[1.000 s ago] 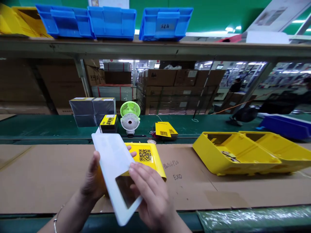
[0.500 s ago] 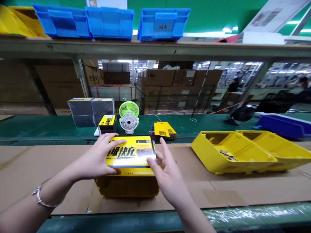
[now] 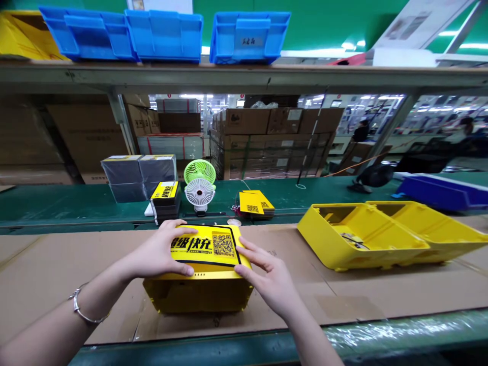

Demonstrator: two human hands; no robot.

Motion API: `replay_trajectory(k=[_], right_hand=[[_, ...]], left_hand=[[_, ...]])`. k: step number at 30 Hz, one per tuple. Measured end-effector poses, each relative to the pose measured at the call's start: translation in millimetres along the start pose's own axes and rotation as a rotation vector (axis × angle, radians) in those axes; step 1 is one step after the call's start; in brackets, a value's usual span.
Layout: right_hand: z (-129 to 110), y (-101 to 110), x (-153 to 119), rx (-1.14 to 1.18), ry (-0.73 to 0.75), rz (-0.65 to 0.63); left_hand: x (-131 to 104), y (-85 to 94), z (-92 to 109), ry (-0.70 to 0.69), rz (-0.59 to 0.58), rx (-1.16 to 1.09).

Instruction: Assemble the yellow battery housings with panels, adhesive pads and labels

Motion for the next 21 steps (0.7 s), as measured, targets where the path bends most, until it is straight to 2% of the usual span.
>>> replay_trajectory(k=[4,10,16,21], right_hand=[[1,1,0,0.017,-0.005,0.001],[4,1,1,0.045,-0.013,-0.015],[-3,3,3,-0.023,-0.034,-0.109],[-9,7,18,-0.058,0.087,-0.244]], left_hand=[[0,-1.8,-1,-0.006,0.019,-0.021],[3,-1.1,2,0.024,-0.029,0.042],[5,-6.6,3,-0.003,-0.121,0.116],[-13,-1.8,-14,0.01,-0.134,0.126]])
Point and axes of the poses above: each hand's wrist, its own x-axis towards the middle knuckle, its own y-axis out of the back of the hand, z = x × y, the point moved 5 cm from there along x, towards the middle knuckle, and after that the axes turned 15 degrees about -x, right-handed, at the moved point
